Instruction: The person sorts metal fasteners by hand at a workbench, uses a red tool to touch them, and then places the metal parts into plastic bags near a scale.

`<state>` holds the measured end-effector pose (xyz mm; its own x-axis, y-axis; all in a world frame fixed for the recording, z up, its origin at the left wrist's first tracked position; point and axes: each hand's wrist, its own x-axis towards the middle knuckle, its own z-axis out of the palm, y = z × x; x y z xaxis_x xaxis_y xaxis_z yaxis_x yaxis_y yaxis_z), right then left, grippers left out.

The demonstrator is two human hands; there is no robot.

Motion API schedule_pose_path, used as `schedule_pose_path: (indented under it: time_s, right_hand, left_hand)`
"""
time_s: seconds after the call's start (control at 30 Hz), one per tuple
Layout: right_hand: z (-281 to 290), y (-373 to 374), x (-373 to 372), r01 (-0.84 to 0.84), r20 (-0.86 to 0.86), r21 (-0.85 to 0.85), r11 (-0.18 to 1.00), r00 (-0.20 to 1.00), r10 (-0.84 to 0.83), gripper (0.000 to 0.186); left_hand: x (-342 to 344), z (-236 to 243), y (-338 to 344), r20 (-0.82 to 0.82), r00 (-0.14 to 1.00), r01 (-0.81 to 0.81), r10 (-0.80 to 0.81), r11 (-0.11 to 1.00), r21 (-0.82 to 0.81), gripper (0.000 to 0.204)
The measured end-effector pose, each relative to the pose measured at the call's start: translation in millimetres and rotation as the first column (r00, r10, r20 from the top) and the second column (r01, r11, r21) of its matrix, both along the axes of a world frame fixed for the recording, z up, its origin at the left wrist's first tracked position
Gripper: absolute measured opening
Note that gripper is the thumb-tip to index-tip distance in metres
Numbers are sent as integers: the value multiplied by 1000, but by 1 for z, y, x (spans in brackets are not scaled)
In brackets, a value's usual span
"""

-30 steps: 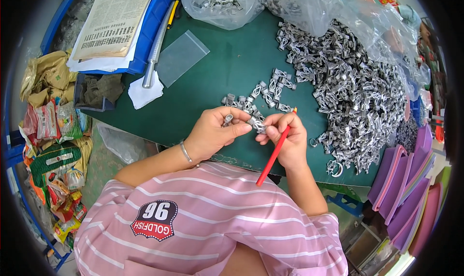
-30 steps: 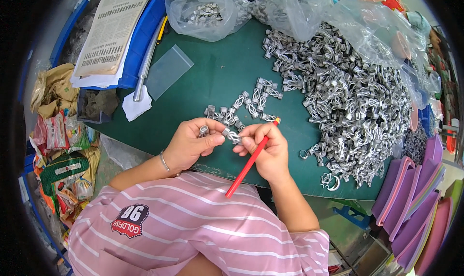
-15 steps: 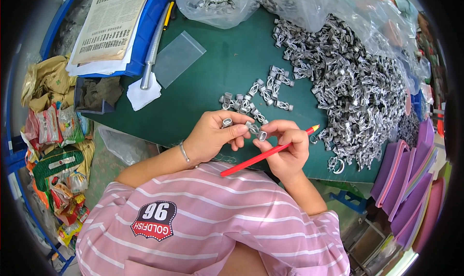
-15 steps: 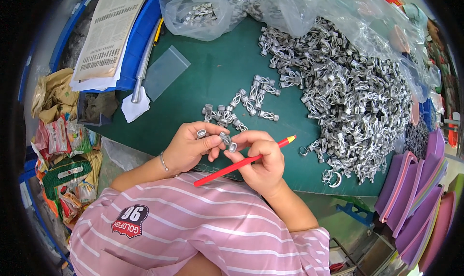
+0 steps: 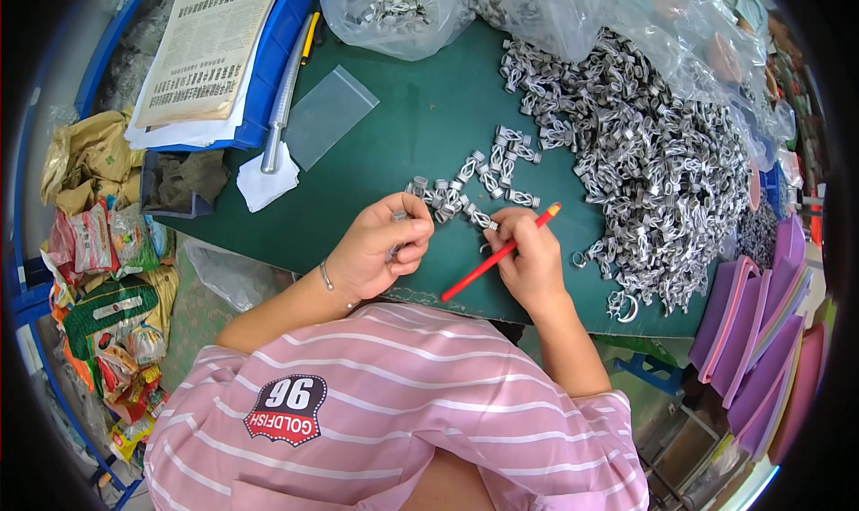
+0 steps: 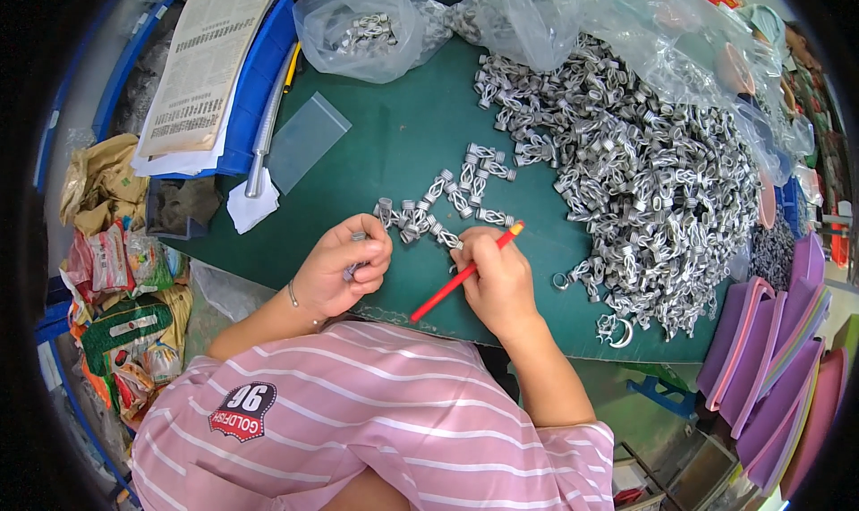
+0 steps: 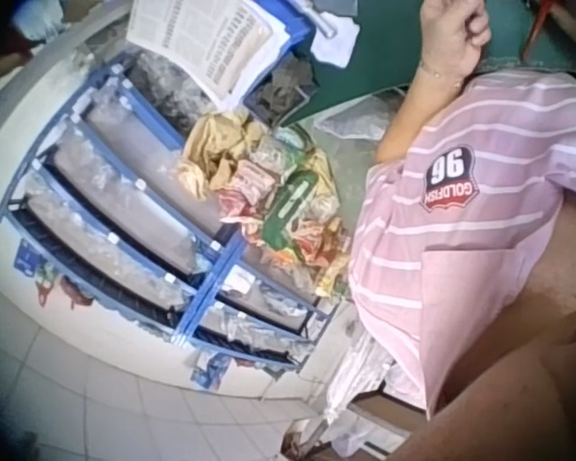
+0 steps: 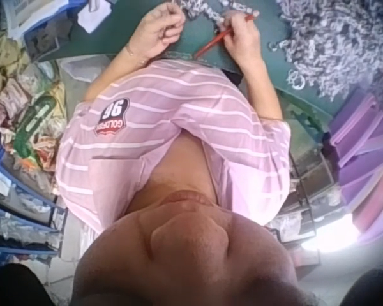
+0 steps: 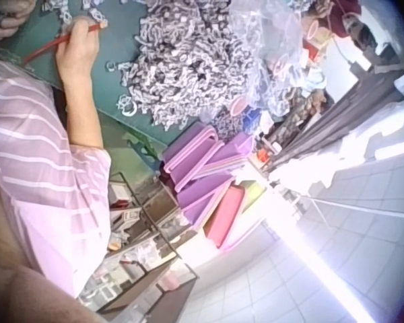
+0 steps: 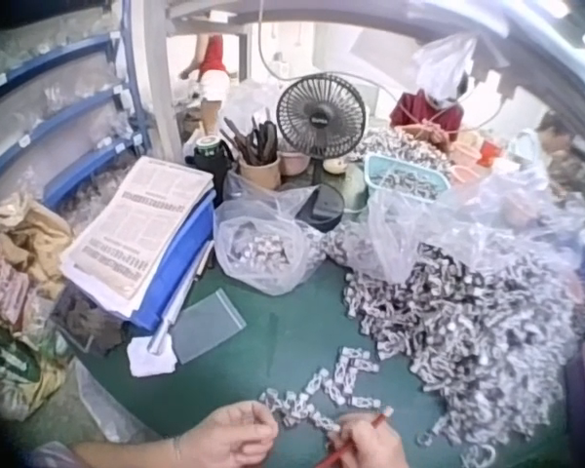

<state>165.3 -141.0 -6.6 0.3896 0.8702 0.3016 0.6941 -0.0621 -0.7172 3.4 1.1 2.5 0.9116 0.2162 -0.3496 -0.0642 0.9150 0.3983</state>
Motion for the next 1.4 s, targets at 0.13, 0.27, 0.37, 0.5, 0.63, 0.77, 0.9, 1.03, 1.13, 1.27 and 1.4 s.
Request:
schedule_pose_path:
  time_s: [0.13, 0.27, 0.37, 0.5, 0.63, 0.77, 0.9, 1.03, 1.13, 1.27, 1.4]
  right_hand:
    - [8, -1, -10, 106, -858, 11, 994, 512, -45, 21]
    - [8, -3, -18, 46, -923, 112, 993, 376, 87, 21]
    - [10, -3, -25, 106, -824, 192, 976, 558, 102, 24]
    - [14, -2, -20, 31, -476, 305, 952, 871, 124, 30]
    - [17, -2, -21, 18, -432, 327, 945, 892, 132, 30]
    - [14, -1, -19, 13, -408, 334, 942, 904, 132, 30]
    - [20, 4, -16, -30, -325, 294, 955, 937, 129, 30]
    - [32, 8, -2, -101, -315, 195, 976, 936, 159, 27]
    - [38, 15, 2, -107, -595, 153, 982, 784, 178, 26]
    - [41, 24, 7, -279, -503, 99, 955, 814, 290, 26]
    - [45, 31, 3, -307, -523, 75, 949, 798, 299, 26]
  left_hand:
    - [7, 9, -14, -277, 961, 86, -4, 954, 288, 16]
    - [10, 11, -17, -300, 954, 136, 16, 868, 478, 25]
    - [10, 10, -16, -253, 967, 142, -6, 840, 523, 22]
    - [10, 11, -17, -242, 970, 117, 35, 801, 588, 21]
    - [9, 13, -18, -237, 969, 119, 64, 723, 681, 22]
    - [9, 12, -16, -242, 968, 138, 71, 653, 745, 22]
    - [9, 3, -16, -183, 974, 79, 135, 553, 829, 20]
    - [13, 27, -9, -305, 952, 229, -5, 673, 703, 13]
    - [13, 17, -7, -96, 994, 60, 58, 450, 891, 12]
    - [11, 8, -3, 16, 992, -52, 127, 286, 957, 11]
    - [4, 10, 2, -14, 996, -19, 86, 374, 927, 9]
